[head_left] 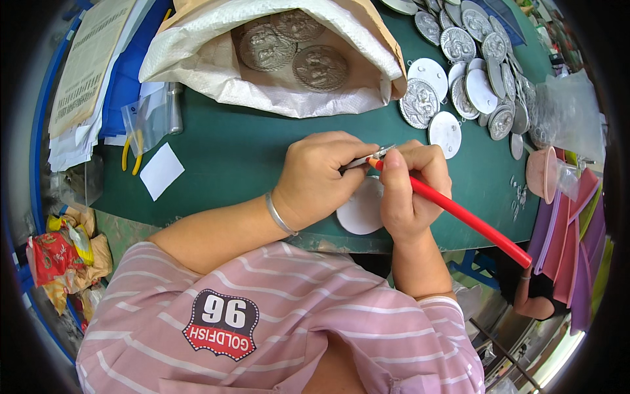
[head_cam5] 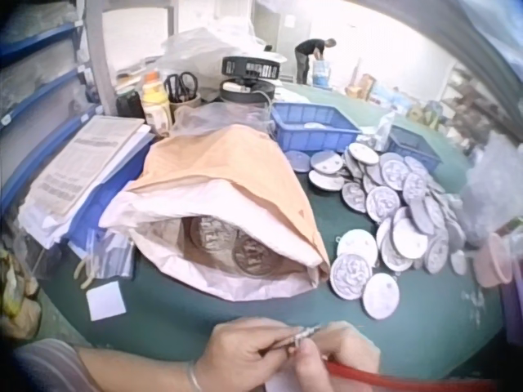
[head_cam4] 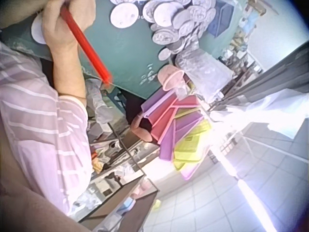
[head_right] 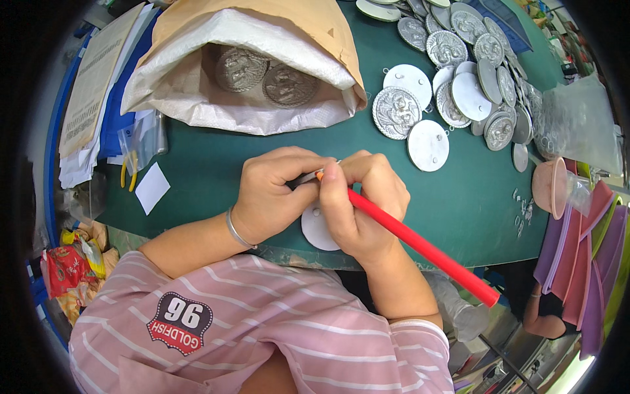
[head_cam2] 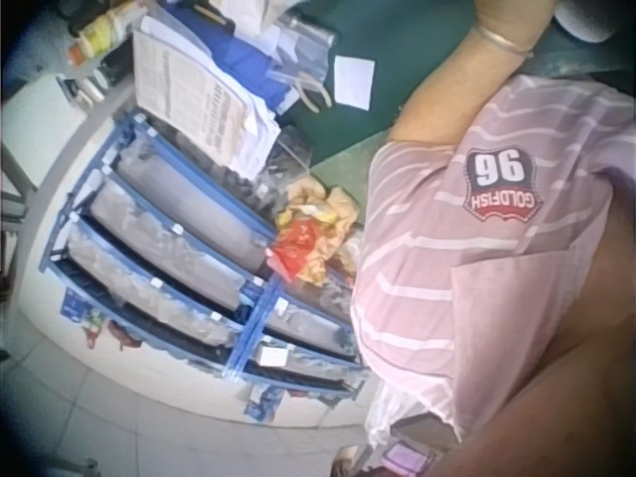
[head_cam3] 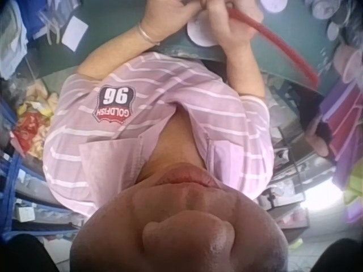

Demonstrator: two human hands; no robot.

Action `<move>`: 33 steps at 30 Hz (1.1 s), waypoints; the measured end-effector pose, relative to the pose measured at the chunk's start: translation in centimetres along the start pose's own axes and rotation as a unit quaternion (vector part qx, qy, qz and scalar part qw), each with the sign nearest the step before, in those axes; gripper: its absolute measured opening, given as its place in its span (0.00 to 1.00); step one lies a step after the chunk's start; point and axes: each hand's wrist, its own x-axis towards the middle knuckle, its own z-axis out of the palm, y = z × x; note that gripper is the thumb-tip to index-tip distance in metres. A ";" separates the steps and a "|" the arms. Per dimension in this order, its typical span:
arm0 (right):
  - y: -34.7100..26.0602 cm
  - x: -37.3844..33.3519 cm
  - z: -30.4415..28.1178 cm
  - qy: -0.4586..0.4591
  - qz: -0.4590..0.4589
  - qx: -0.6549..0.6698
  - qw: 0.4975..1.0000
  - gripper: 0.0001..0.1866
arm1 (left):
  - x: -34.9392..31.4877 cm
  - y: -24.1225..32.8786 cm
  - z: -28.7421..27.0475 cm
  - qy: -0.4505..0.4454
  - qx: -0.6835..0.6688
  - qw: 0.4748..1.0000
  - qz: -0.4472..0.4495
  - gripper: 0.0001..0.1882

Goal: The person uses a red pencil to mark the edges of round silver medallions held in their left hand. They repeatedly pick up medallions from a pile on the table, mark them, and place them back down.

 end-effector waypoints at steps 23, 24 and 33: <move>2.1 0.1 -1.5 0.053 -0.052 0.154 0.985 0.21 | 0.8 -0.6 -0.5 -0.006 -0.323 0.946 -0.040 0.13; 2.1 0.2 -1.6 0.052 -0.055 0.149 0.986 0.21 | 0.9 -0.6 -0.5 -0.013 -0.276 0.961 -0.011 0.13; 1.7 0.2 -1.2 0.019 0.016 0.141 0.990 0.20 | 0.7 -1.1 -0.7 -0.022 -0.243 0.969 0.028 0.14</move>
